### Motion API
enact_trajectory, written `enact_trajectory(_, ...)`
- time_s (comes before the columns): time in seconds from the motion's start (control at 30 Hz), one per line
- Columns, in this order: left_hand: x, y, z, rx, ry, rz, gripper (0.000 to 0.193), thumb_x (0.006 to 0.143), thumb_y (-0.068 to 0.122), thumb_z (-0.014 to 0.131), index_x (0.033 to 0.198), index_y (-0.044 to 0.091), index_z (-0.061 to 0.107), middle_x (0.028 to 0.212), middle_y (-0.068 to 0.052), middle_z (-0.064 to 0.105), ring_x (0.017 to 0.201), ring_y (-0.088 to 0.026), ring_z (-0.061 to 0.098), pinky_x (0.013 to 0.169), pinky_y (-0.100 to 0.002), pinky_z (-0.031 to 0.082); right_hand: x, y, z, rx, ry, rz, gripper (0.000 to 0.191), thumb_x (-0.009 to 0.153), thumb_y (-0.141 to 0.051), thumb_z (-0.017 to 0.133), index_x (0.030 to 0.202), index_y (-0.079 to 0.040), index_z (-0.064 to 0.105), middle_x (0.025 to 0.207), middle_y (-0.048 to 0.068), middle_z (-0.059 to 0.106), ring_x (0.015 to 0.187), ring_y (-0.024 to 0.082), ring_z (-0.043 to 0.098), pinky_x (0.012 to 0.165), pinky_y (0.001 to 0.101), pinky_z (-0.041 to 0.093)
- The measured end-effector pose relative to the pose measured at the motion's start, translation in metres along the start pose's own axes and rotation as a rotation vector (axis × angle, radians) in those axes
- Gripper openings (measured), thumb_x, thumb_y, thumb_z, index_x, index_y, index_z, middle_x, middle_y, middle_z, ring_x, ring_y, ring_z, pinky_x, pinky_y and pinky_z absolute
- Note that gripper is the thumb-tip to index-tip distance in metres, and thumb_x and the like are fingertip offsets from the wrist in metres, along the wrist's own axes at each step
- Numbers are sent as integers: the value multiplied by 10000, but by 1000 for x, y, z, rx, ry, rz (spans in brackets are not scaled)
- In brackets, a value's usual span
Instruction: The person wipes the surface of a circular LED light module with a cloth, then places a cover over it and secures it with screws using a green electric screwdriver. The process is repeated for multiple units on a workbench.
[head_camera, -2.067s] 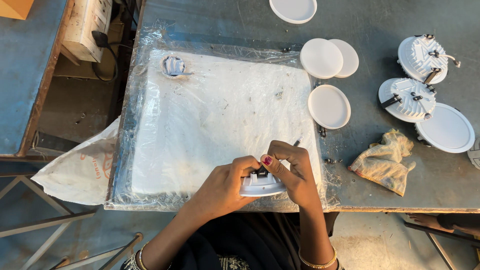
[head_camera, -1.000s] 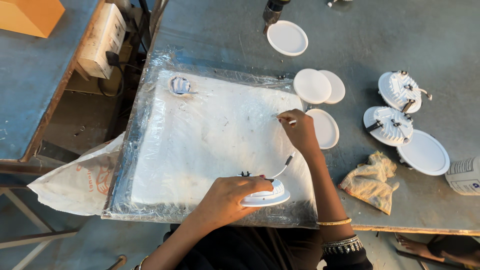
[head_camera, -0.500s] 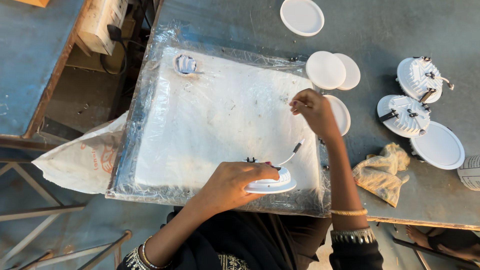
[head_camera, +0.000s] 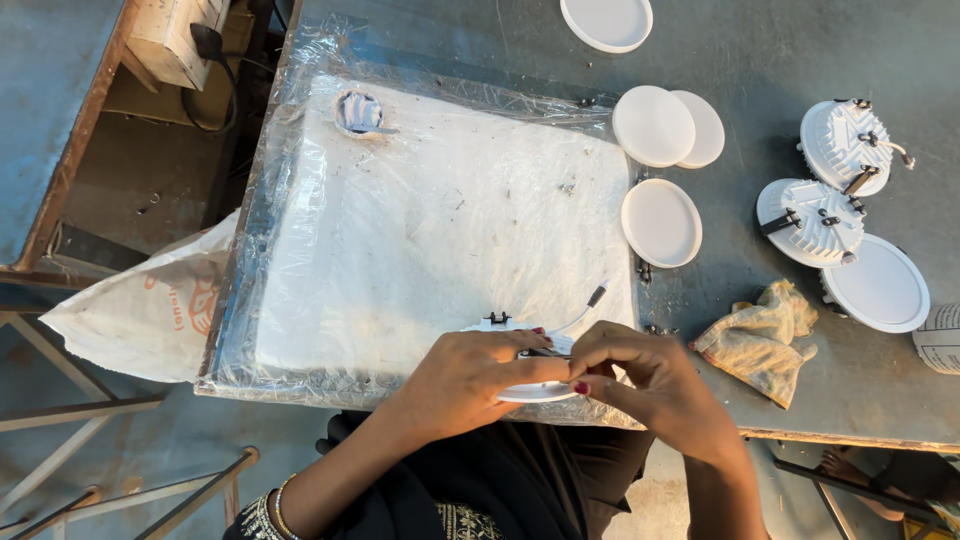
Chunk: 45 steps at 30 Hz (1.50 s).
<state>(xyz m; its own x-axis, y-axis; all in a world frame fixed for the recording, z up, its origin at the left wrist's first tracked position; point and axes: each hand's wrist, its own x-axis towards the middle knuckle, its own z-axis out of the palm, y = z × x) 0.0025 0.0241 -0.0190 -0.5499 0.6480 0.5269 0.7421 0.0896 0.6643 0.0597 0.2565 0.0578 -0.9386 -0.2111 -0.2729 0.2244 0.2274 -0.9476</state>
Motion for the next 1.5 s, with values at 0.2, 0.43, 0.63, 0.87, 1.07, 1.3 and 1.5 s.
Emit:
enact_trajectory(0.2, 0, 1, 5, 58, -26, -11, 540, 871, 231, 802, 1330, 355, 546, 1046, -19, 749, 839, -213, 750, 698, -370, 591, 4, 9, 2, 65, -7, 94, 103, 824, -31, 774, 905, 32, 768, 918, 21, 589, 784, 112, 497, 661, 291, 403)
enact_trajectory(0.43, 2, 2, 10, 85, -53, -13, 568, 871, 229, 805, 1349, 363, 527, 943, -18, 730, 786, -186, 743, 666, -341, 589, 9, 5, -2, 85, -43, 162, 108, 769, -3, 786, 865, 4, 736, 885, 4, 532, 790, 116, 439, 719, 280, 392)
enact_trajectory(0.63, 5, 1, 10, 88, -79, -43, 579, 900, 184, 780, 1371, 382, 506, 860, -23, 709, 760, -189, 734, 607, -352, 555, 11, -1, -3, 116, -42, 255, 101, 789, -7, 759, 802, 0, 659, 808, 11, 498, 752, 119, 442, 680, 290, 384)
enact_trajectory(0.87, 10, 1, 11, 99, -142, -58, 628, 882, 159, 763, 1389, 394, 477, 824, -33, 698, 709, -197, 722, 572, -353, 545, 19, -1, -8, 177, -101, 252, 135, 786, -3, 762, 830, -17, 635, 780, 31, 585, 753, 112, 547, 684, 279, 451)
enact_trajectory(1.07, 12, 2, 11, 94, -175, -66, 589, 874, 155, 768, 1348, 386, 505, 870, -32, 723, 702, -205, 724, 571, -350, 560, 18, -9, -14, 132, -164, 219, 188, 776, -20, 760, 918, 4, 638, 824, 55, 611, 789, 140, 570, 723, 286, 480)
enact_trajectory(1.3, 10, -1, 10, 77, -46, -10, 585, 836, 149, 792, 1319, 336, 520, 1096, -71, 768, 881, -234, 766, 646, -354, 594, 37, -54, -66, -45, 133, -140, 660, 828, -97, 637, 1463, -4, 485, 915, 85, 625, 818, 170, 571, 820, 275, 514)
enact_trajectory(1.5, 11, -1, 6, 51, -16, 18, 531, 825, 180, 826, 1284, 284, 580, 1084, -81, 775, 913, -238, 769, 662, -356, 601, 128, -117, -126, -105, 483, -844, 353, 1164, -124, 674, 1405, -24, 437, 1062, 33, 557, 948, 138, 537, 829, 306, 440)
